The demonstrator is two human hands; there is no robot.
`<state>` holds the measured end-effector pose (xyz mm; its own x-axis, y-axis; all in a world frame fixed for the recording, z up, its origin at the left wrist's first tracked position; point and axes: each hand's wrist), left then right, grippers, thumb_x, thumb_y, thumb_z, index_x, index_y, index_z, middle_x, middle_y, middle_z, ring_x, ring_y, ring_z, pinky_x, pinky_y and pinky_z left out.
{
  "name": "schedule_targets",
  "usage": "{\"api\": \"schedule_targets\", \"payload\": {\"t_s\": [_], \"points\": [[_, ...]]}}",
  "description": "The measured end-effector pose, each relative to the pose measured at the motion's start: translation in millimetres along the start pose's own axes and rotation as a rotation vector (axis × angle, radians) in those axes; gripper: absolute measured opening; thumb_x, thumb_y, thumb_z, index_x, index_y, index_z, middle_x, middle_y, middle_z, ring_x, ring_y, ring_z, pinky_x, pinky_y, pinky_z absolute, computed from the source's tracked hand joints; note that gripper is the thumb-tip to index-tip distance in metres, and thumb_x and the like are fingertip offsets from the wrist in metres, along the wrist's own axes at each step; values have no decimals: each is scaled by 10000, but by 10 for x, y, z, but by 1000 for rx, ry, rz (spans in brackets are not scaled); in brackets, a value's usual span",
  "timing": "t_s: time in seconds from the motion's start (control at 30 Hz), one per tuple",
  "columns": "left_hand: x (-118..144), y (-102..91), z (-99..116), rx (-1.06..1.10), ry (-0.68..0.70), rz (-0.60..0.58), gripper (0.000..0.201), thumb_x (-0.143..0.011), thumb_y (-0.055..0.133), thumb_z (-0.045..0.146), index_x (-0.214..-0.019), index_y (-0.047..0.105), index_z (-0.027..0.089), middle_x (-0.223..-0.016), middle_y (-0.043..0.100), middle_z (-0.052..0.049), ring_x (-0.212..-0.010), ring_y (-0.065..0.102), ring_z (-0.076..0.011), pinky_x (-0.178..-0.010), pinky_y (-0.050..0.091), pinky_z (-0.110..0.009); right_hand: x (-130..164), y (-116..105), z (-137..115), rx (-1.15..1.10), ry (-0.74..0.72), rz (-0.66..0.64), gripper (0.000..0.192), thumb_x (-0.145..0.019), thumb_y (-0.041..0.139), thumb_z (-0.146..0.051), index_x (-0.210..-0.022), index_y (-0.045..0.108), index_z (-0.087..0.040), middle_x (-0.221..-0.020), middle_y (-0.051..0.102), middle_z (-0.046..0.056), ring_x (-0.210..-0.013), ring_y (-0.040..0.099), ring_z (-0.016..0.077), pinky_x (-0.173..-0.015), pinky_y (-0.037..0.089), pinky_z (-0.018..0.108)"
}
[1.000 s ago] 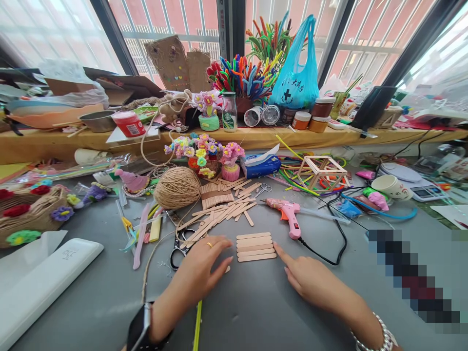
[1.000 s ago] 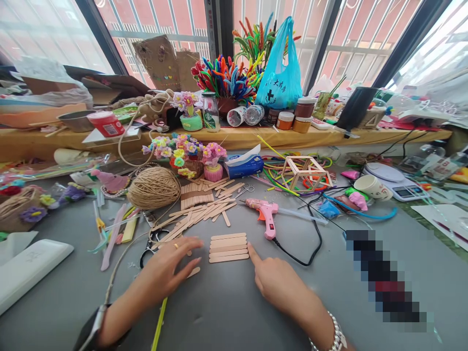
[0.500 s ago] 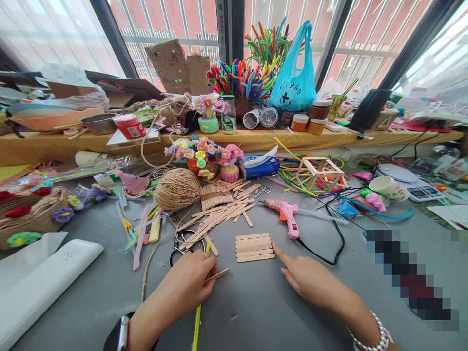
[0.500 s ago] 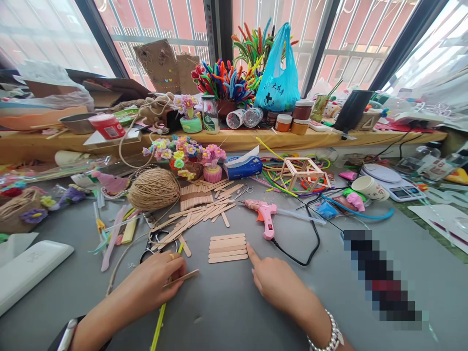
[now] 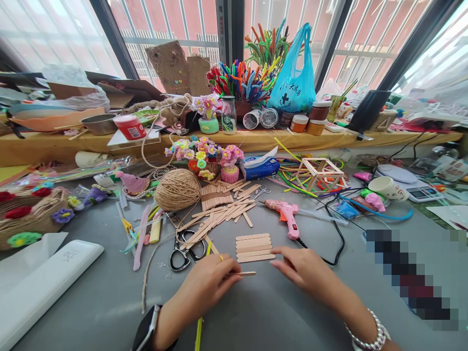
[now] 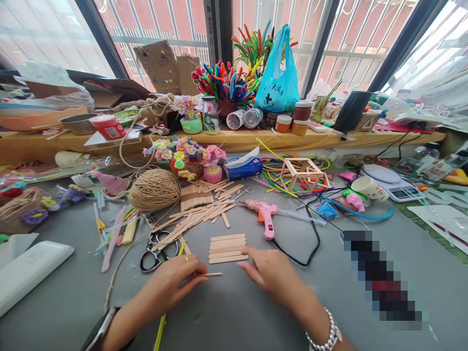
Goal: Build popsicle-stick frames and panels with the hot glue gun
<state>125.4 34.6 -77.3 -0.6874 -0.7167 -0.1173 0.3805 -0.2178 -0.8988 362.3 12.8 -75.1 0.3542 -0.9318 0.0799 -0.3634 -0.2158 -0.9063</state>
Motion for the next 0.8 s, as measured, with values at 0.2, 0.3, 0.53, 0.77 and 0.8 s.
{"api": "schedule_targets", "payload": {"t_s": [0.2,0.3,0.53,0.77,0.8], "points": [[-27,199,131,99,15,-21,86,-830,457,221,-794,534,205,-749,600,12,-696,545,-118,-612,399,-201,-20,113,-163,-150,-152,-74,196,-838,437,-319,-817,588,-197,-755,650,10,-651,566,137,-563,339,208],[-34,213,137,133,12,-8,89,-830,455,210,-808,541,205,-756,601,8,-710,549,-120,-622,409,-199,-20,115,-182,-168,-154,-98,180,-843,418,-259,-802,581,-194,-761,638,12,-653,548,129,-564,332,205],[-34,173,49,94,-14,70,100,-807,473,193,-839,568,198,-790,602,-17,-731,553,-144,-642,435,-231,-32,25,-50,-181,-57,-119,187,-850,388,-249,-752,539,-197,-720,608,-6,-622,511,121,-542,312,209],[-16,263,1,67,16,120,127,-815,468,202,-853,589,195,-786,592,-28,-720,544,-148,-644,446,-245,-53,57,-64,-306,-13,-103,85,-782,512,-267,-758,521,-186,-717,600,-11,-615,502,115,-539,335,195],[-14,272,5,61,21,128,129,-816,467,203,-858,589,194,-786,591,-29,-718,543,-148,-643,446,-247,-53,65,-70,-296,-18,-97,76,-770,528,-262,-759,522,-187,-713,599,-11,-611,502,115,-534,333,196]]}}
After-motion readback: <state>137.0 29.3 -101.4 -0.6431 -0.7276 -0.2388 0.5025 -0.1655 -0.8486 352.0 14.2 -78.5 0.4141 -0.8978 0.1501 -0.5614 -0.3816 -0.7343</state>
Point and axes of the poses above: each hand's wrist, its own x-axis away from the middle knuckle, its own y-axis out of the palm, z = x × y
